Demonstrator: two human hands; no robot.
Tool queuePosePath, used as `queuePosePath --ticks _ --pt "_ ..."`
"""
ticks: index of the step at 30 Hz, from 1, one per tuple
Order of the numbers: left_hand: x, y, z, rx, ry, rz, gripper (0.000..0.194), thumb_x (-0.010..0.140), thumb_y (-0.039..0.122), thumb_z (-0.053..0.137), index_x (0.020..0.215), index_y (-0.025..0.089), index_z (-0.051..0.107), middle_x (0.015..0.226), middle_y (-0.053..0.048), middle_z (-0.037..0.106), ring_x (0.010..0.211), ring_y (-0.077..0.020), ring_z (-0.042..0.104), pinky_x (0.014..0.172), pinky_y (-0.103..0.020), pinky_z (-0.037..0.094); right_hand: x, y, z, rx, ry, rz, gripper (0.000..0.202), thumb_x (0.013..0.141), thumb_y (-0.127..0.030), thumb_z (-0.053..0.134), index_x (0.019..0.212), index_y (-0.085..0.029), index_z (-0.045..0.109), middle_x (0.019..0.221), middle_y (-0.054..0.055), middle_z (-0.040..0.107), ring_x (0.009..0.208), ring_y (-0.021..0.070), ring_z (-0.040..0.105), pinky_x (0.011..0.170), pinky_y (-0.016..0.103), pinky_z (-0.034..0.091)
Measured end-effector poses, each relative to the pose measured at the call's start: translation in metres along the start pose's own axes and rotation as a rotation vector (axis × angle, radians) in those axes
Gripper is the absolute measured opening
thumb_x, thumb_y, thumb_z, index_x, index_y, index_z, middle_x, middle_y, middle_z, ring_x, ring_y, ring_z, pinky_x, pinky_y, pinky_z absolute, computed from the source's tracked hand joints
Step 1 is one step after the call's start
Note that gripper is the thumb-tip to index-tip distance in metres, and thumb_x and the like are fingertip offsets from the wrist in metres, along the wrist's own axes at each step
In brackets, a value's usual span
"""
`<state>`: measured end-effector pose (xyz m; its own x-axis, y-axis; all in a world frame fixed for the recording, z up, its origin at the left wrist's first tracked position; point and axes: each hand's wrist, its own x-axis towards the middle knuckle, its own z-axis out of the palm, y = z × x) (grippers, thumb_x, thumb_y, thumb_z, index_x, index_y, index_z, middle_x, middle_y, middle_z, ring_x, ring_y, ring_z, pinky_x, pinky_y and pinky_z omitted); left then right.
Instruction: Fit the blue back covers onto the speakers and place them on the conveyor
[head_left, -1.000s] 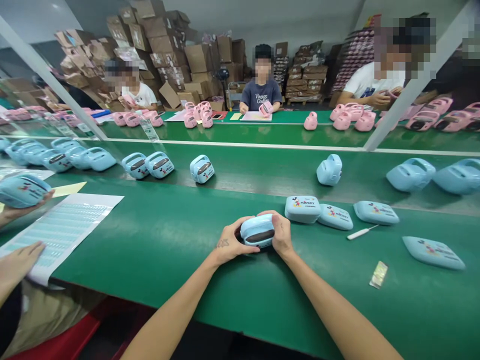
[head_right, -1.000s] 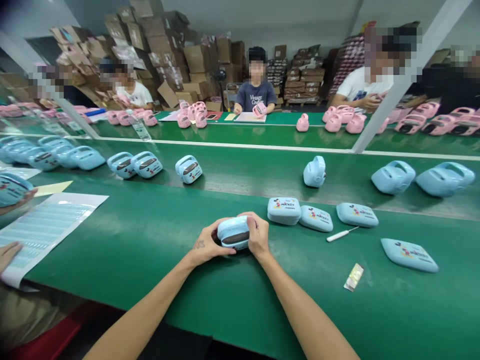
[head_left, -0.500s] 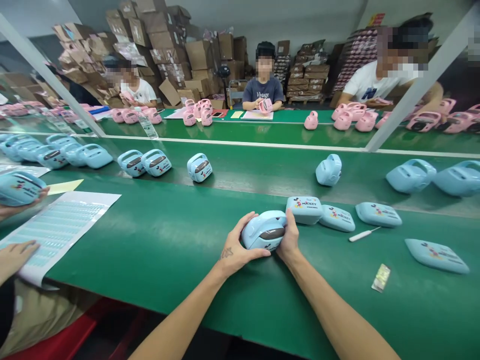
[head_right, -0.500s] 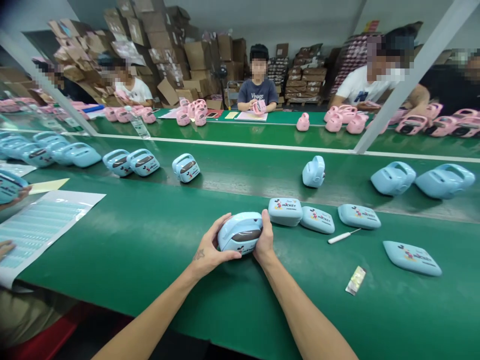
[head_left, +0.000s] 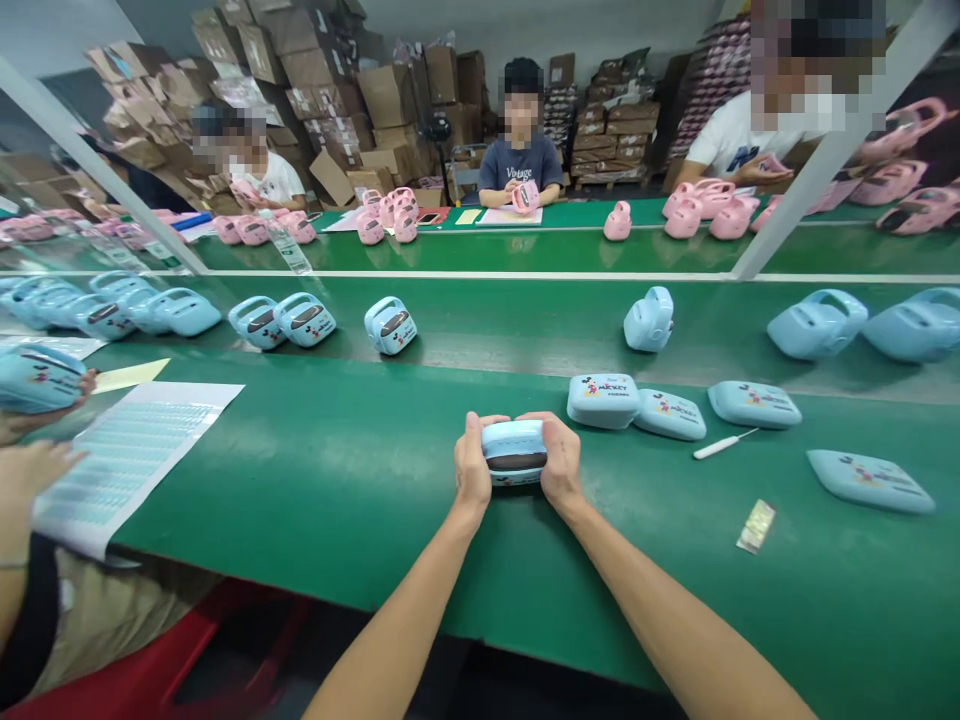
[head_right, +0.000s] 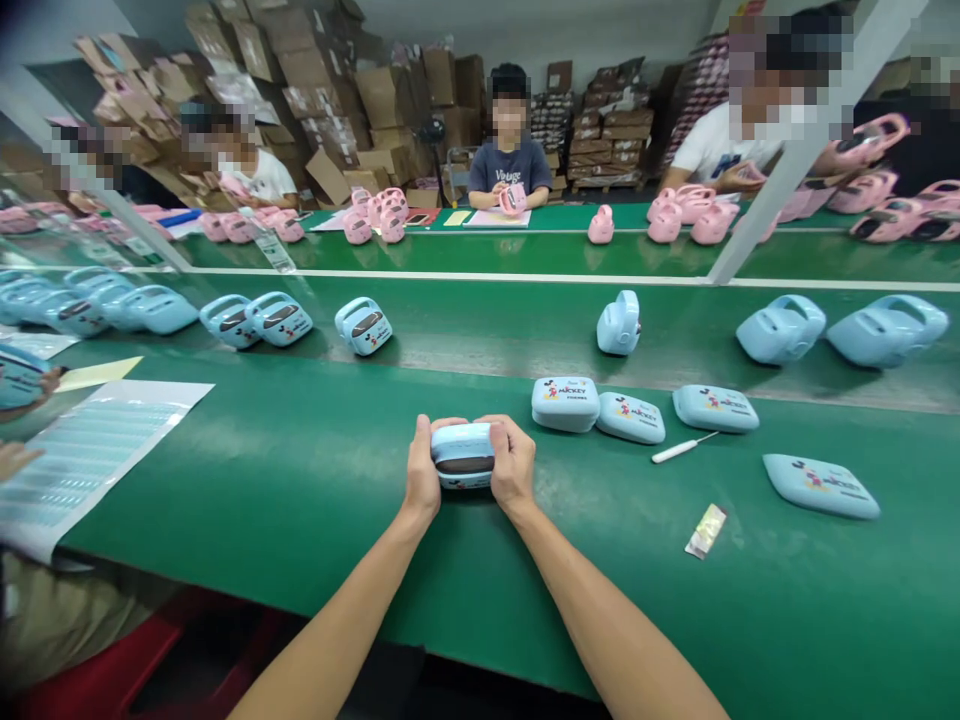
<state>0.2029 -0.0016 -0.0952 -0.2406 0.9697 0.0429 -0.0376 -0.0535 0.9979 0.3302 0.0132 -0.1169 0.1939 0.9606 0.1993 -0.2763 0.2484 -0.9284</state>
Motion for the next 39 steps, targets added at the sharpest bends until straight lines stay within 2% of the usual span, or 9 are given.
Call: queuePosePath --ticks 3,6,8,11,17,24,28,32,39 --pt "0.010 -0.007 0.005 0.009 0.018 0.050 0.075 0.095 0.071 0.029 0.080 0.016 0.078 0.085 -0.012 0.079 0.090 -0.0283 0.074 0.081 -0.037 0.055 0.001 0.000 -0.001 0.032 -0.098 0.005 0.060 0.080 -0.079 0.058 0.084 -0.022 0.076 0.093 0.006 0.078 0.088 0.0271 0.069 0.080 0.036 0.051" --pt "0.015 -0.008 0.003 0.006 -0.003 0.101 0.072 0.092 0.072 0.034 0.075 0.017 0.077 0.081 -0.010 0.079 0.087 -0.0274 0.074 0.079 -0.035 0.055 0.008 0.002 -0.001 0.126 -0.167 0.104 0.072 0.086 -0.084 0.040 0.081 -0.022 0.076 0.089 0.008 0.078 0.090 0.0286 0.072 0.078 0.038 0.054" --pt "0.016 -0.007 0.002 0.014 0.013 0.104 0.074 0.092 0.074 0.033 0.073 0.017 0.077 0.074 -0.010 0.078 0.079 -0.0263 0.073 0.072 -0.034 0.054 0.011 0.005 0.000 0.174 -0.149 0.173 0.074 0.088 -0.083 0.037 0.077 -0.021 0.076 0.081 0.008 0.078 0.088 0.0281 0.072 0.076 0.037 0.054" --pt "0.016 -0.007 0.003 0.019 0.039 0.109 0.074 0.092 0.072 0.032 0.070 0.017 0.076 0.067 -0.009 0.075 0.069 -0.0243 0.071 0.064 -0.033 0.051 0.010 0.009 0.003 0.141 -0.061 0.166 0.072 0.088 -0.081 0.039 0.074 -0.021 0.076 0.074 0.006 0.077 0.082 0.0261 0.072 0.070 0.034 0.053" --pt "0.014 -0.006 0.005 0.014 0.038 0.112 0.068 0.094 0.066 0.033 0.069 0.018 0.075 0.071 -0.008 0.076 0.073 -0.0239 0.070 0.069 -0.033 0.051 0.006 0.006 0.005 -0.009 0.016 0.111 0.074 0.089 -0.080 0.037 0.073 -0.020 0.078 0.068 0.005 0.075 0.074 0.0234 0.070 0.065 0.031 0.048" --pt "0.021 -0.010 -0.002 -0.003 -0.096 0.059 0.065 0.090 0.070 0.037 0.078 0.018 0.074 0.078 -0.006 0.077 0.075 -0.0223 0.068 0.071 -0.032 0.051 0.010 -0.001 -0.002 0.026 -0.047 0.133 0.068 0.081 -0.083 0.048 0.071 -0.022 0.077 0.080 0.004 0.077 0.084 0.0241 0.068 0.079 0.032 0.049" --pt "0.025 -0.012 -0.003 -0.040 -0.168 0.025 0.065 0.090 0.069 0.038 0.077 0.017 0.074 0.075 -0.007 0.075 0.071 -0.0214 0.067 0.070 -0.032 0.051 0.015 0.001 -0.006 0.081 -0.124 0.189 0.072 0.082 -0.085 0.045 0.066 -0.022 0.075 0.075 0.003 0.075 0.077 0.0215 0.066 0.075 0.032 0.047" --pt "0.023 -0.013 0.001 -0.104 -0.201 0.010 0.063 0.090 0.067 0.040 0.073 0.017 0.074 0.074 -0.008 0.075 0.072 -0.0225 0.067 0.071 -0.034 0.052 0.012 0.003 -0.007 0.021 -0.039 0.126 0.073 0.088 -0.081 0.038 0.064 -0.023 0.075 0.068 0.003 0.073 0.068 0.0197 0.063 0.068 0.032 0.045" --pt "0.018 -0.014 0.005 -0.111 -0.119 0.005 0.063 0.092 0.067 0.037 0.071 0.018 0.073 0.076 -0.009 0.077 0.072 -0.0236 0.070 0.071 -0.035 0.052 0.002 -0.004 -0.004 -0.167 0.127 0.015 0.076 0.094 -0.074 0.031 0.063 -0.023 0.077 0.062 0.004 0.073 0.068 0.0220 0.066 0.069 0.034 0.045"
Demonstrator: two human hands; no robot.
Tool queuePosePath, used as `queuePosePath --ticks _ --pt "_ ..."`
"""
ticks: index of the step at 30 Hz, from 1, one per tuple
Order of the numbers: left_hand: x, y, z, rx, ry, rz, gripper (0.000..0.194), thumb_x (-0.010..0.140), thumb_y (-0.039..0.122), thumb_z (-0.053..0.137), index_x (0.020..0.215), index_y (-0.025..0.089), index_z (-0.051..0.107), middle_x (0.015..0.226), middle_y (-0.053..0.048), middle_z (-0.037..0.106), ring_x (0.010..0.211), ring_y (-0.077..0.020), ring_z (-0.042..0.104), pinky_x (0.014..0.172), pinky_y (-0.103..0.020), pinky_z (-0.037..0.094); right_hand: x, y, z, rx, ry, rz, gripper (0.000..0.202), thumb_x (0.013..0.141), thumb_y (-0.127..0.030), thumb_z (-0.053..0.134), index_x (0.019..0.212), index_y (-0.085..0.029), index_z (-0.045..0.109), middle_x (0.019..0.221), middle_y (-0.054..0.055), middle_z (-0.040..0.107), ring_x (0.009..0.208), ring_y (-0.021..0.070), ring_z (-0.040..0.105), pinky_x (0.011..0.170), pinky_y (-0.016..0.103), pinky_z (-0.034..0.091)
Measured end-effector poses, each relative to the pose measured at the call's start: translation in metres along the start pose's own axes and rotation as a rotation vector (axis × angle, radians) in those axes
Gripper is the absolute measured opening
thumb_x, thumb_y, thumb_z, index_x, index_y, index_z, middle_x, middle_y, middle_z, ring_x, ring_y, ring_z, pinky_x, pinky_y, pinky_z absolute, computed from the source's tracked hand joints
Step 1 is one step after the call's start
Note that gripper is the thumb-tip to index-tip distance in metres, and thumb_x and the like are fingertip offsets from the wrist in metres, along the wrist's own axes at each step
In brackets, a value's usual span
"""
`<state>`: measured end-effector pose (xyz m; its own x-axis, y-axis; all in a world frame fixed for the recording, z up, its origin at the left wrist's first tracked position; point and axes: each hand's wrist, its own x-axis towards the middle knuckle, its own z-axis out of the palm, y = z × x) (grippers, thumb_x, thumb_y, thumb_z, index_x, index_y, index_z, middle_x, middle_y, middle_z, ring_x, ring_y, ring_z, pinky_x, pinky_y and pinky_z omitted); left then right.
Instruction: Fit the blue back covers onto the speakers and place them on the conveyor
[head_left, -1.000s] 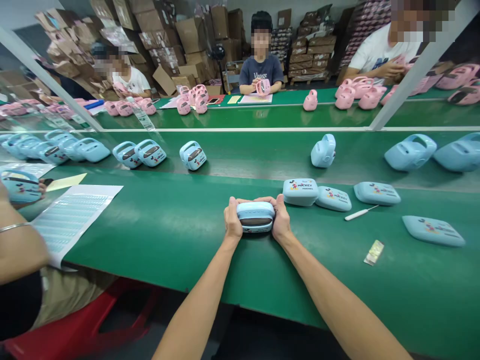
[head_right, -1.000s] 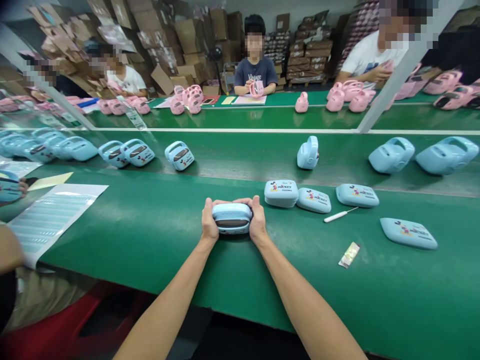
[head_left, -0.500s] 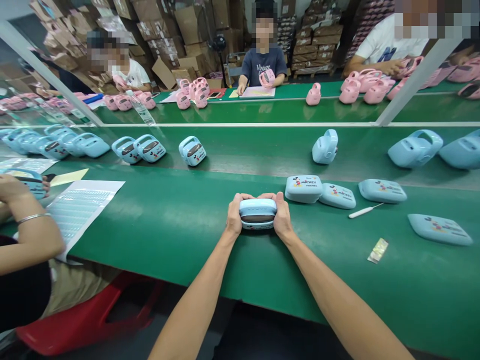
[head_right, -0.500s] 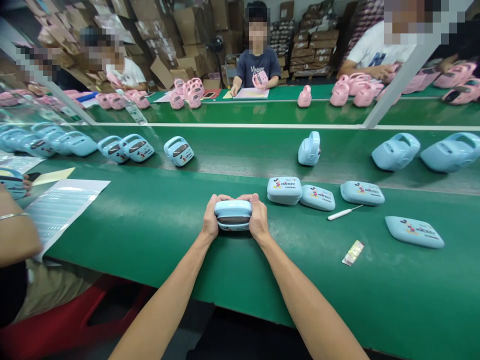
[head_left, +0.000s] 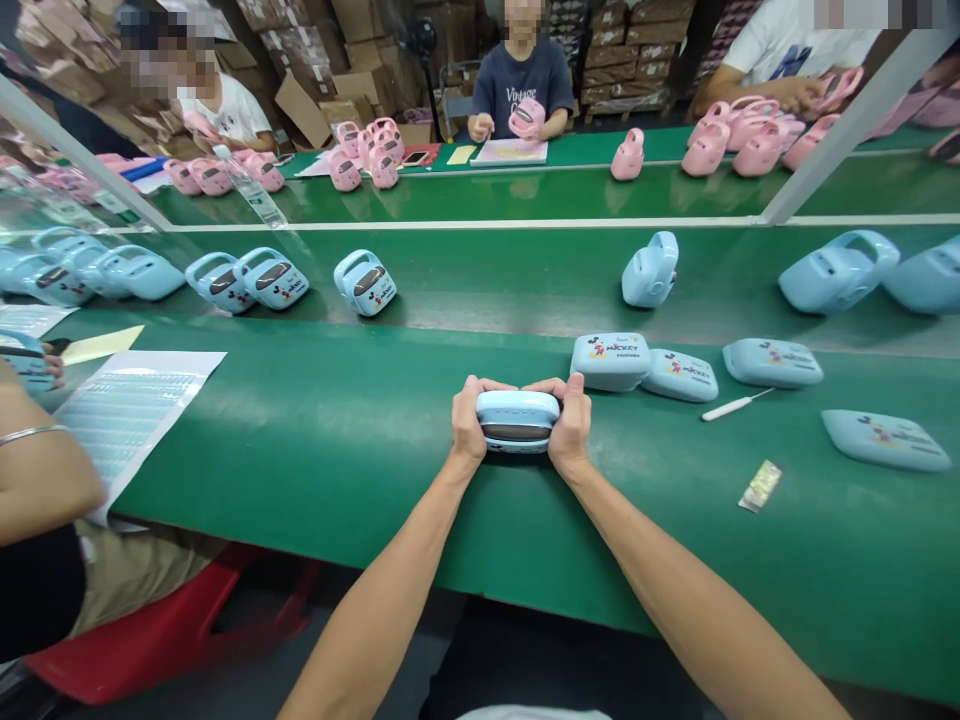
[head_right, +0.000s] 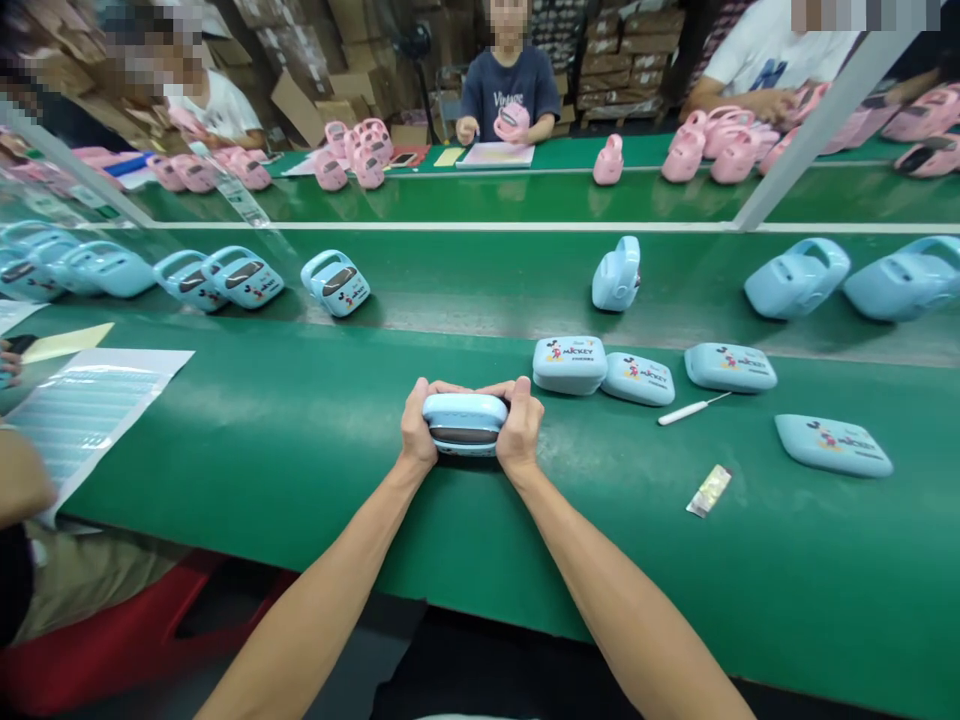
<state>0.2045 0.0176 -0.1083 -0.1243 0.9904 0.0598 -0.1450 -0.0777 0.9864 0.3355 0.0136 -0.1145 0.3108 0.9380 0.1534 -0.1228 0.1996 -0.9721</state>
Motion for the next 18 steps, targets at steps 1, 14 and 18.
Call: queuePosePath --ticks 1,14,18 --pt "0.000 0.000 0.000 0.006 -0.005 0.000 0.063 0.092 0.067 0.037 0.071 0.019 0.073 0.076 -0.009 0.077 0.072 -0.0238 0.070 0.071 -0.035 0.052 0.001 -0.001 0.000 -0.006 0.006 0.015 0.076 0.094 -0.074 0.031 0.062 -0.023 0.077 0.061 0.004 0.072 0.068 0.0222 0.066 0.069 0.034 0.045" --pt "-0.008 0.006 0.005 0.078 0.136 0.071 0.063 0.097 0.055 0.033 0.070 0.018 0.077 0.079 -0.009 0.079 0.080 -0.0255 0.073 0.077 -0.035 0.054 -0.010 -0.002 0.006 -0.063 0.069 -0.027 0.072 0.094 -0.073 0.032 0.069 -0.024 0.080 0.071 0.005 0.076 0.074 0.0238 0.070 0.071 0.034 0.047" --pt "-0.008 0.003 0.008 0.069 0.167 0.085 0.059 0.097 0.052 0.035 0.072 0.019 0.077 0.083 -0.009 0.080 0.090 -0.0272 0.074 0.086 -0.038 0.054 -0.004 -0.001 0.005 -0.053 0.034 -0.008 0.073 0.095 -0.071 0.031 0.068 -0.024 0.080 0.070 0.005 0.077 0.073 0.0239 0.071 0.072 0.033 0.048"
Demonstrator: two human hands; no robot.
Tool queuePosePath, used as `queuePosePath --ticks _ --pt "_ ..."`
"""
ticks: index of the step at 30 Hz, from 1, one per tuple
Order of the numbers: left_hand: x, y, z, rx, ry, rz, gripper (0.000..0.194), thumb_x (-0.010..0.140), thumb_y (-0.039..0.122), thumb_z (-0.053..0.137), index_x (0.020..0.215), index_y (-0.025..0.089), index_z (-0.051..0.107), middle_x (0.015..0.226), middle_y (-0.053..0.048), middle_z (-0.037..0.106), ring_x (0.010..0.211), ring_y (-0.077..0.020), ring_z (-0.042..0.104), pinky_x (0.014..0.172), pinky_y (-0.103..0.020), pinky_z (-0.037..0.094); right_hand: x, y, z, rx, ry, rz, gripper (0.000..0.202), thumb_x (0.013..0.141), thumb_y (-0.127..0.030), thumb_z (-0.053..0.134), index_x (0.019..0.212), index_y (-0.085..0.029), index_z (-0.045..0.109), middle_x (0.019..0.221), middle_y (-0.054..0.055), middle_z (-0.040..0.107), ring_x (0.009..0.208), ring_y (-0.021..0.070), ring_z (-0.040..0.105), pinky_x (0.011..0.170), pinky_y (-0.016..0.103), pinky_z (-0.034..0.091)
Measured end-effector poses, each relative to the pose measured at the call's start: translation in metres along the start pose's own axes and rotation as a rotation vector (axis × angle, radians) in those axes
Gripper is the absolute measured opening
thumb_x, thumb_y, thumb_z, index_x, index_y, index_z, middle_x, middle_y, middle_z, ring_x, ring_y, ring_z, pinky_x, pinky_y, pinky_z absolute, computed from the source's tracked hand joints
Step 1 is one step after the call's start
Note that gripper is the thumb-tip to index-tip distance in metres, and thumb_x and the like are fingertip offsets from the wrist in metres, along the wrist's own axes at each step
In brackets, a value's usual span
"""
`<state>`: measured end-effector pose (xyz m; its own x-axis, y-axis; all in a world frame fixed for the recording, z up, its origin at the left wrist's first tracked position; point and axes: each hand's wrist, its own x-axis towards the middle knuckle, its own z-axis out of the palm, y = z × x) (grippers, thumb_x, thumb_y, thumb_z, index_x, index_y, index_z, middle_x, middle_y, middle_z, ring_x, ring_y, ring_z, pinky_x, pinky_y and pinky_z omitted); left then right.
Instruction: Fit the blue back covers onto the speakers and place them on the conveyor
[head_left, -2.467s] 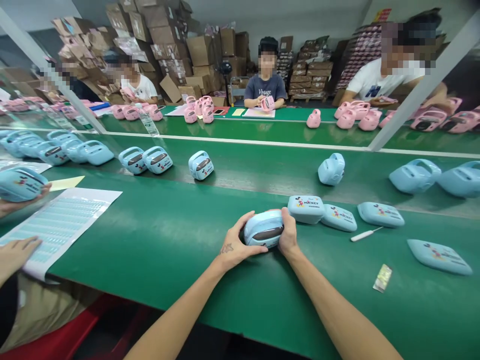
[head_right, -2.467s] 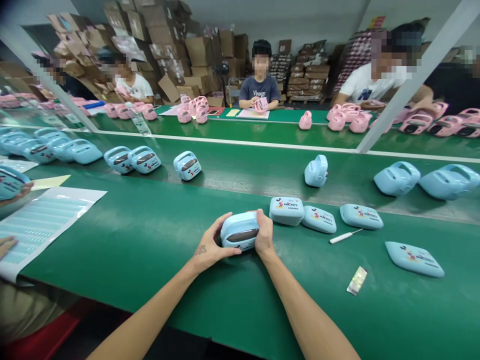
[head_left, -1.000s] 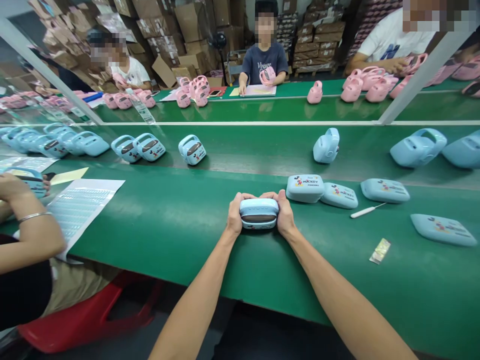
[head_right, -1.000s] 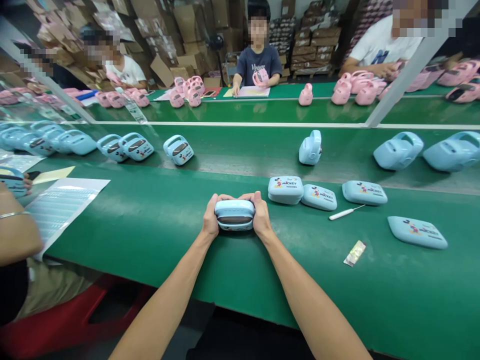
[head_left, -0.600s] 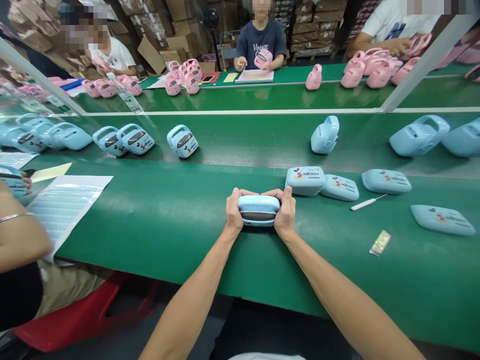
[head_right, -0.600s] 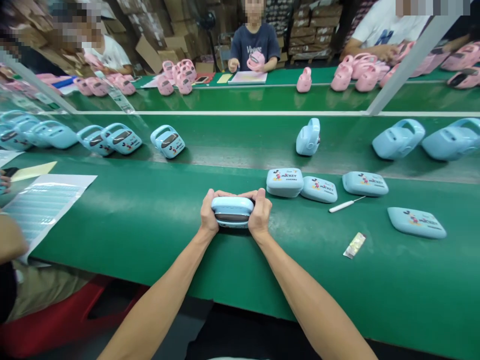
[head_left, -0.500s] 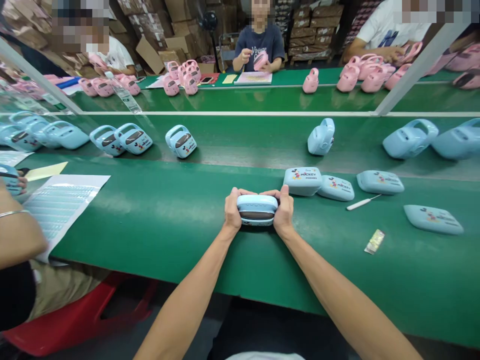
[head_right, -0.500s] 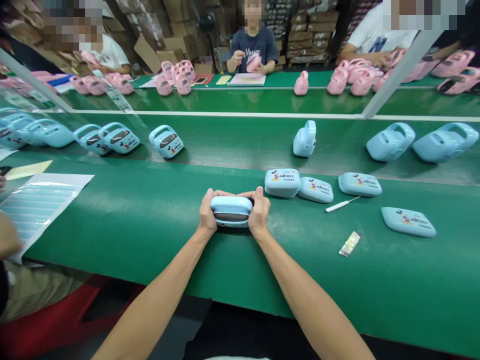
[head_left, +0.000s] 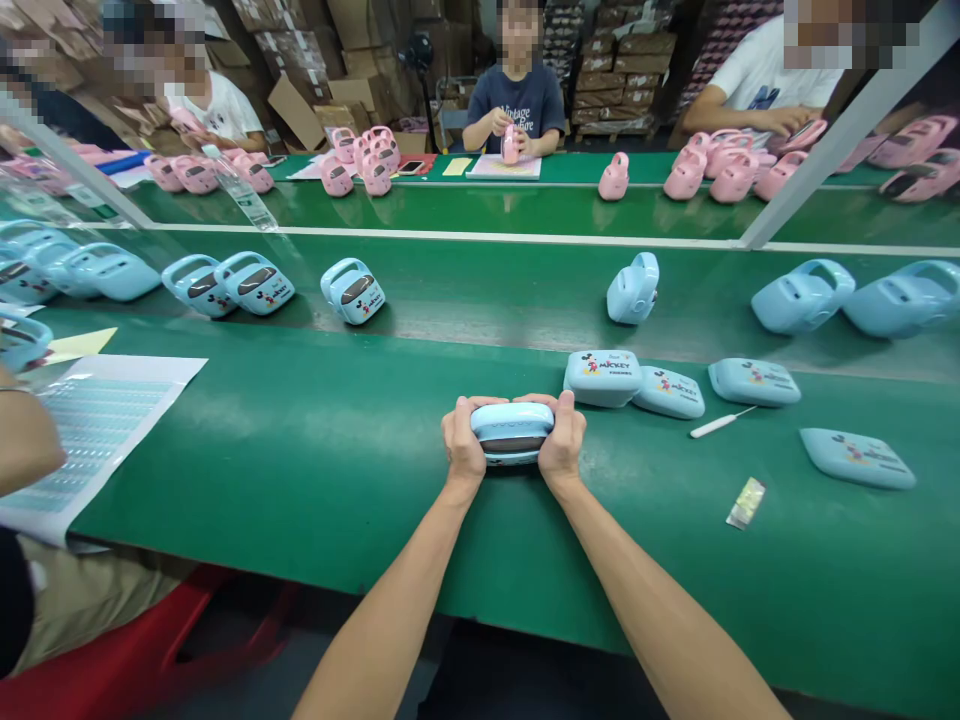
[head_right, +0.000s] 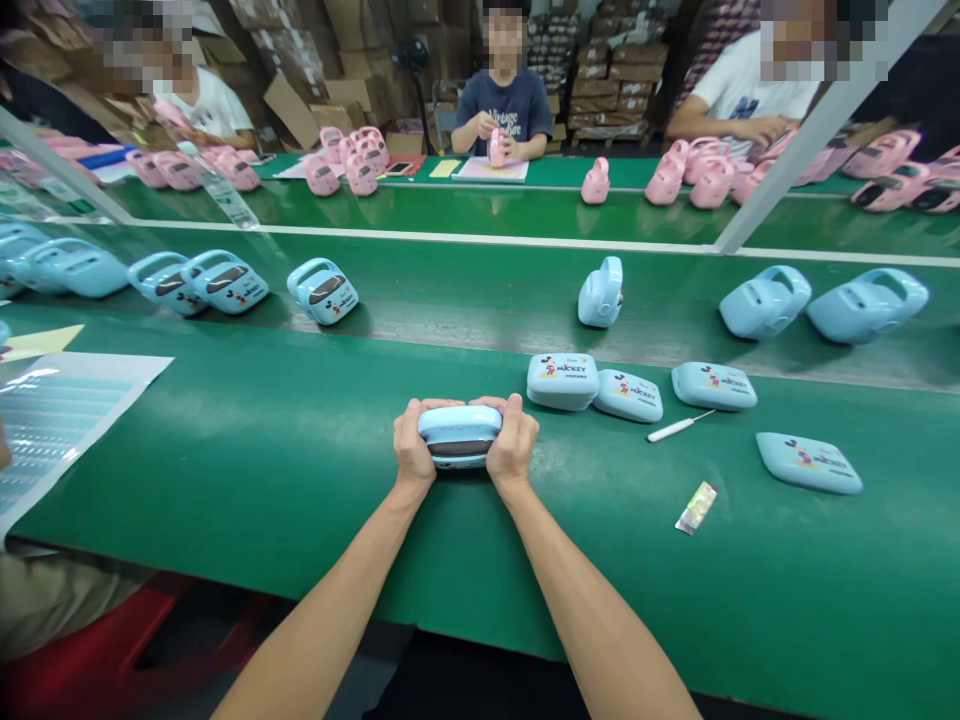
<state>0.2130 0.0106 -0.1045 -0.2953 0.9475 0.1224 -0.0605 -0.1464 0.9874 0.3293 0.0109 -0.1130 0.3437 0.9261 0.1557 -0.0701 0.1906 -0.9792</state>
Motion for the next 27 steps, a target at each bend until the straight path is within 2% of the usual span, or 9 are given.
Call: queuePosePath --ticks 3,5,7,9,12,16,20,23,27 --pt "0.002 0.003 -0.007 -0.029 -0.078 -0.051 0.063 0.096 0.062 0.036 0.080 0.017 0.078 0.094 -0.011 0.080 0.099 -0.0288 0.073 0.092 -0.039 0.053 0.006 0.001 -0.002 0.065 -0.042 0.054 0.071 0.092 -0.073 0.037 0.066 -0.022 0.078 0.069 0.005 0.077 0.074 0.0243 0.072 0.070 0.033 0.050" --pt "-0.001 0.010 -0.018 -0.079 -0.227 -0.095 0.065 0.092 0.070 0.041 0.099 0.016 0.077 0.112 -0.013 0.078 0.111 -0.0304 0.070 0.099 -0.041 0.052 0.009 0.002 -0.004 0.144 -0.028 0.147 0.068 0.089 -0.074 0.043 0.064 -0.021 0.076 0.063 0.005 0.074 0.070 0.0247 0.071 0.067 0.033 0.051" --pt "-0.008 0.021 -0.030 -0.083 -0.401 -0.090 0.069 0.080 0.072 0.063 0.124 0.019 0.069 0.132 -0.014 0.069 0.124 -0.0328 0.063 0.105 -0.042 0.049 0.011 0.002 -0.005 0.288 0.031 0.296 0.061 0.085 -0.074 0.052 0.064 -0.021 0.073 0.058 0.003 0.071 0.063 0.0242 0.069 0.062 0.035 0.052" --pt "-0.020 0.035 -0.039 0.017 -0.488 -0.037 0.091 0.061 0.055 0.089 0.141 0.026 0.057 0.144 -0.012 0.062 0.133 -0.0352 0.057 0.110 -0.043 0.046 0.010 0.001 -0.007 0.462 0.042 0.444 0.054 0.084 -0.071 0.057 0.066 -0.022 0.070 0.056 0.002 0.069 0.058 0.0235 0.067 0.061 0.036 0.055" --pt "-0.040 0.054 -0.038 0.206 -0.416 0.016 0.091 0.061 0.036 0.092 0.143 0.030 0.055 0.145 -0.010 0.060 0.133 -0.0354 0.056 0.113 -0.045 0.045 0.005 -0.001 -0.007 0.621 -0.054 0.635 0.049 0.086 -0.067 0.055 0.071 -0.022 0.069 0.059 0.003 0.070 0.059 0.0248 0.069 0.063 0.039 0.058" --pt "-0.054 0.067 -0.027 0.303 -0.314 0.059 0.080 0.066 0.030 0.086 0.141 0.030 0.059 0.140 -0.009 0.064 0.127 -0.0350 0.061 0.113 -0.048 0.046 -0.002 -0.003 -0.005 0.657 -0.060 0.800 0.048 0.085 -0.064 0.053 0.069 -0.021 0.069 0.058 0.005 0.070 0.060 0.0262 0.068 0.062 0.041 0.059" --pt "-0.056 0.070 -0.023 0.329 -0.287 0.054 0.081 0.065 0.029 0.087 0.141 0.030 0.059 0.140 -0.008 0.064 0.125 -0.0347 0.062 0.113 -0.048 0.047 -0.004 -0.006 -0.002 0.665 -0.035 0.826 0.050 0.084 -0.066 0.052 0.063 -0.023 0.065 0.054 0.004 0.067 0.052 0.0243 0.064 0.056 0.040 0.058" --pt "-0.055 0.068 -0.025 0.297 -0.286 0.003 0.080 0.065 0.030 0.087 0.141 0.030 0.059 0.139 -0.008 0.065 0.126 -0.0348 0.062 0.111 -0.047 0.049 -0.004 -0.011 -0.001 0.665 -0.011 0.842 0.047 0.086 -0.060 0.052 0.058 -0.024 0.062 0.052 0.004 0.066 0.048 0.0232 0.062 0.054 0.040 0.057" --pt "-0.048 0.059 -0.028 0.076 -0.262 -0.151 0.087 0.062 0.030 0.089 0.143 0.026 0.056 0.140 -0.009 0.064 0.126 -0.0335 0.062 0.106 -0.042 0.054 -0.003 -0.022 -0.001 0.698 -0.017 0.814 0.042 0.089 -0.053 0.051 0.065 -0.022 0.068 0.062 0.005 0.073 0.056 0.0244 0.068 0.061 0.040 0.059"
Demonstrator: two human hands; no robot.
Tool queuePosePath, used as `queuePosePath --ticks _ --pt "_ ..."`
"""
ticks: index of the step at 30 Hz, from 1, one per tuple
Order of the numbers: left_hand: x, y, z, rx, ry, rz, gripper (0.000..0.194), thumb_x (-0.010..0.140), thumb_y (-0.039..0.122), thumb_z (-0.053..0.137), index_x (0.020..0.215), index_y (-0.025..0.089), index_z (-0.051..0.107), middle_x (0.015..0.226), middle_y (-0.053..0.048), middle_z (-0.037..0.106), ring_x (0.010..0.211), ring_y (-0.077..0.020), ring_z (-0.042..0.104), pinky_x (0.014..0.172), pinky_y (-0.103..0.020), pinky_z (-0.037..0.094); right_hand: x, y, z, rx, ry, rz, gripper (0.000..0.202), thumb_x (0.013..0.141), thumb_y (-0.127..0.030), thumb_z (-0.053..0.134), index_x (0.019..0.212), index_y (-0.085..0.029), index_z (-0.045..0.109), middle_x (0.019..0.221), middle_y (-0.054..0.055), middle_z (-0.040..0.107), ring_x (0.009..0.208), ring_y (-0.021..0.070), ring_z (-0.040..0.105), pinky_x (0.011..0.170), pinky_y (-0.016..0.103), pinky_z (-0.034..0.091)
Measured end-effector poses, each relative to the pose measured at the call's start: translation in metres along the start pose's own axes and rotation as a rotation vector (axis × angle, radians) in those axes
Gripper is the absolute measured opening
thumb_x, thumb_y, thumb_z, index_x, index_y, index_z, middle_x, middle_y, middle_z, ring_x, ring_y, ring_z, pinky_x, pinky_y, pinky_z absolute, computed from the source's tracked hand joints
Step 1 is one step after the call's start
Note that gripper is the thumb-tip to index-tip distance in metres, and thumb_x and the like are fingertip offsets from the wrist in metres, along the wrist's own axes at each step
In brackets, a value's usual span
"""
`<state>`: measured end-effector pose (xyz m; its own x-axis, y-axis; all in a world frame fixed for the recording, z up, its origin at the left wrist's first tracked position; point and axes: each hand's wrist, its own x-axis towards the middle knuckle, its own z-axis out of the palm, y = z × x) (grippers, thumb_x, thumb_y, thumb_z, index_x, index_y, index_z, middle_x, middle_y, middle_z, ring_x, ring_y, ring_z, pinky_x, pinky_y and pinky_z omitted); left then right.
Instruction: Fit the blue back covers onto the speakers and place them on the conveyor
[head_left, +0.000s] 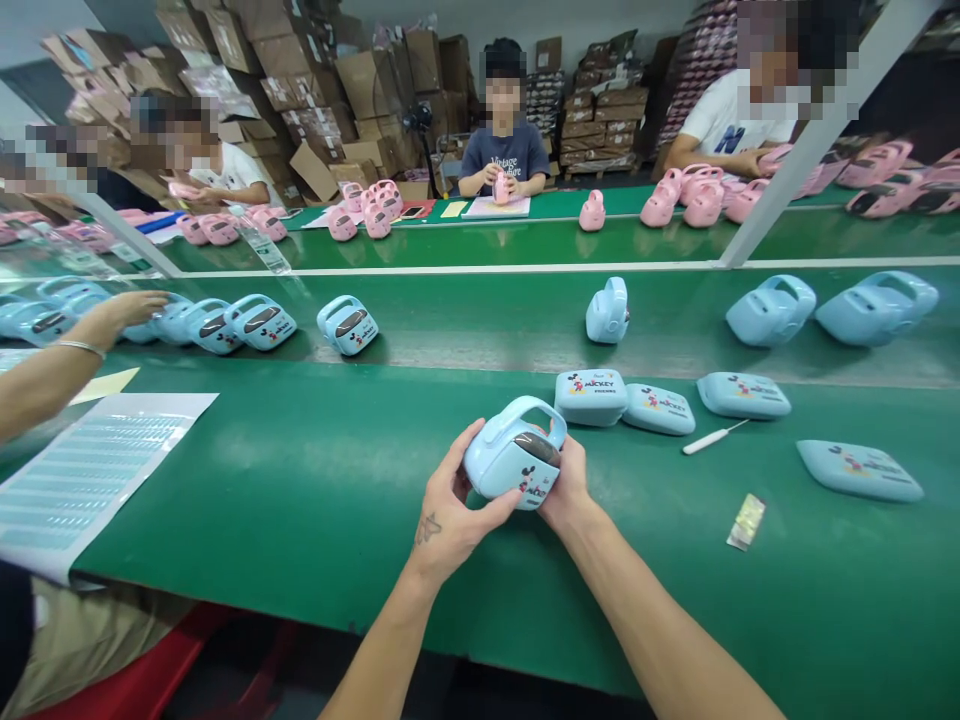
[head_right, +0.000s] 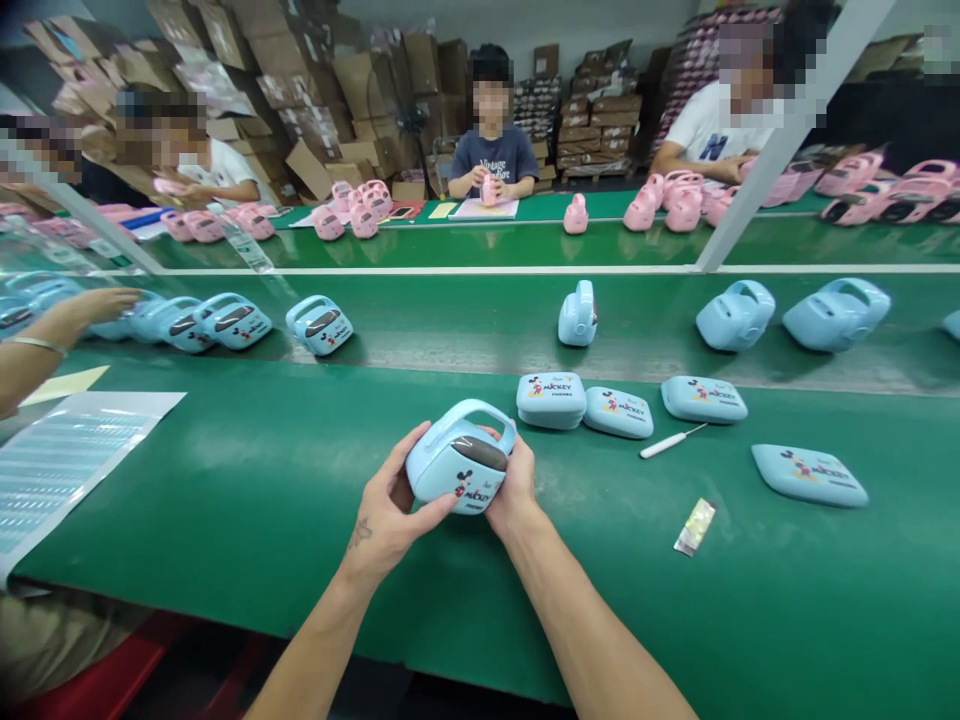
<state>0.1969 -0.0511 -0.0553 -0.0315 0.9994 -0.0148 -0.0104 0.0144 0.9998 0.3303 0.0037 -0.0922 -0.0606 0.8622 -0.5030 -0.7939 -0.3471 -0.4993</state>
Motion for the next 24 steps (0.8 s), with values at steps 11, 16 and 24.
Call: queuePosePath --ticks 11,16,24 --pt "0.015 -0.003 -0.009 -0.625 0.093 -0.296 0.048 0.077 0.026 0.077 0.124 0.019 0.067 0.113 -0.007 0.078 0.095 -0.0231 0.074 0.077 -0.031 0.063 -0.021 -0.014 0.015 -0.102 -0.237 -0.007 0.050 0.091 -0.061 0.057 0.109 -0.018 0.078 0.097 0.006 0.081 0.110 0.0304 0.071 0.099 0.044 0.053" --pt "0.016 -0.002 -0.008 -0.643 0.107 -0.336 0.041 0.078 0.026 0.075 0.118 0.018 0.069 0.109 -0.008 0.078 0.089 -0.0212 0.074 0.071 -0.029 0.063 -0.021 -0.014 0.016 -0.156 -0.228 -0.031 0.055 0.088 -0.065 0.059 0.111 -0.018 0.077 0.100 0.007 0.081 0.114 0.0310 0.069 0.102 0.045 0.051" --pt "0.016 -0.027 -0.012 -0.378 0.185 -0.024 0.087 0.070 0.030 0.085 0.147 0.032 0.045 0.142 -0.006 0.060 0.129 -0.0288 0.059 0.104 -0.039 0.053 -0.009 -0.008 0.004 -0.375 -0.370 -0.263 0.074 0.072 -0.046 0.082 0.138 -0.023 0.058 0.140 0.007 0.064 0.132 0.0293 0.056 0.114 0.043 0.040"
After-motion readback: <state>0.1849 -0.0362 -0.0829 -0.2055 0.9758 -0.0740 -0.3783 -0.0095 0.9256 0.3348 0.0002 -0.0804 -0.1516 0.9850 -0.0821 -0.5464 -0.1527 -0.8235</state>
